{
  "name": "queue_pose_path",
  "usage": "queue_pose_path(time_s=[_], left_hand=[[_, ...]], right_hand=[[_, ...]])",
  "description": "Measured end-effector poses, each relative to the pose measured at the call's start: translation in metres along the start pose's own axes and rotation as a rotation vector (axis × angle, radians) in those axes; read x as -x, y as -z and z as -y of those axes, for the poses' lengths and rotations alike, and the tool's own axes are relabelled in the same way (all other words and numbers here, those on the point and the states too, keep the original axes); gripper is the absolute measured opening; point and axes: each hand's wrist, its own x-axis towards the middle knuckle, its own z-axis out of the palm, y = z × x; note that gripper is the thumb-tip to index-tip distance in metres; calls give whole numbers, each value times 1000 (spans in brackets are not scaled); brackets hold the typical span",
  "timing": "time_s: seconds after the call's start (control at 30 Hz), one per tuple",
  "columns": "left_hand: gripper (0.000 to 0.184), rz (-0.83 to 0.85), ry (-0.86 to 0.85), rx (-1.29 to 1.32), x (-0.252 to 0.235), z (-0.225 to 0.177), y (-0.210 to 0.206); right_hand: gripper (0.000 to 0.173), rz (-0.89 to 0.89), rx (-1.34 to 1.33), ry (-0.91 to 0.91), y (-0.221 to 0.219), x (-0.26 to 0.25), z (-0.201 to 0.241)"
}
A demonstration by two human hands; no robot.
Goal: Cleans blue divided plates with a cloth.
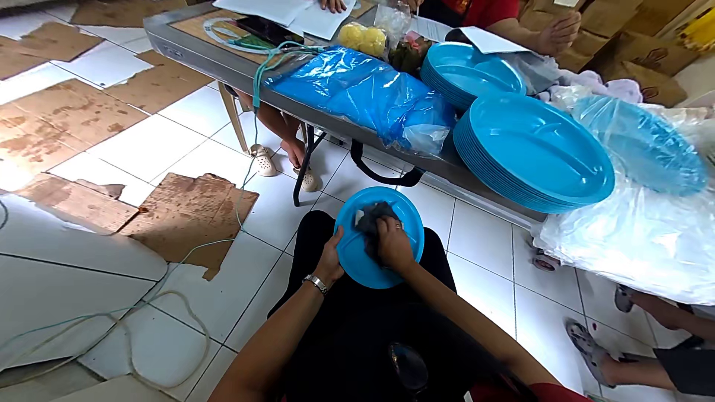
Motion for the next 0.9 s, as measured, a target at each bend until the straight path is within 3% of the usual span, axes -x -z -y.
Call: queue_pose_path(time_s=[0.07, 0.17, 0.3, 0.37, 0.43, 0.53, 0.63, 0.77, 0.9], left_hand=[[47, -13, 1, 1, 0, 0, -1], [47, 6, -6, 7, 1, 1, 1], [48, -16, 0, -8, 0, 1, 1], [48, -28, -21, 14, 1, 0, 2], [49, -36, -57, 76, 1, -2, 5], [49, -55, -88, 130, 3, -5, 5], [50, -51, -88, 120, 1, -3, 3], [52, -42, -84, 130, -2, -3, 1], [53, -17, -97, 146, -4, -2, 6]], right_hand=[[46, -54, -12, -137, -2, 4, -17], [46, 127, 22, -337, 5, 11, -44], [39, 371, 247, -197, 27, 24, -58], [28, 411, 308, -216, 47, 27, -59], [27, 341, 324, -355, 71, 29, -73], [35, 50, 279, -523, 103, 29, -110], [44, -61, 149, -629, 116, 27, -111], [45, -166, -137, -391, 76, 13, -91], [44, -88, -258, -23, 2, 2, -34]])
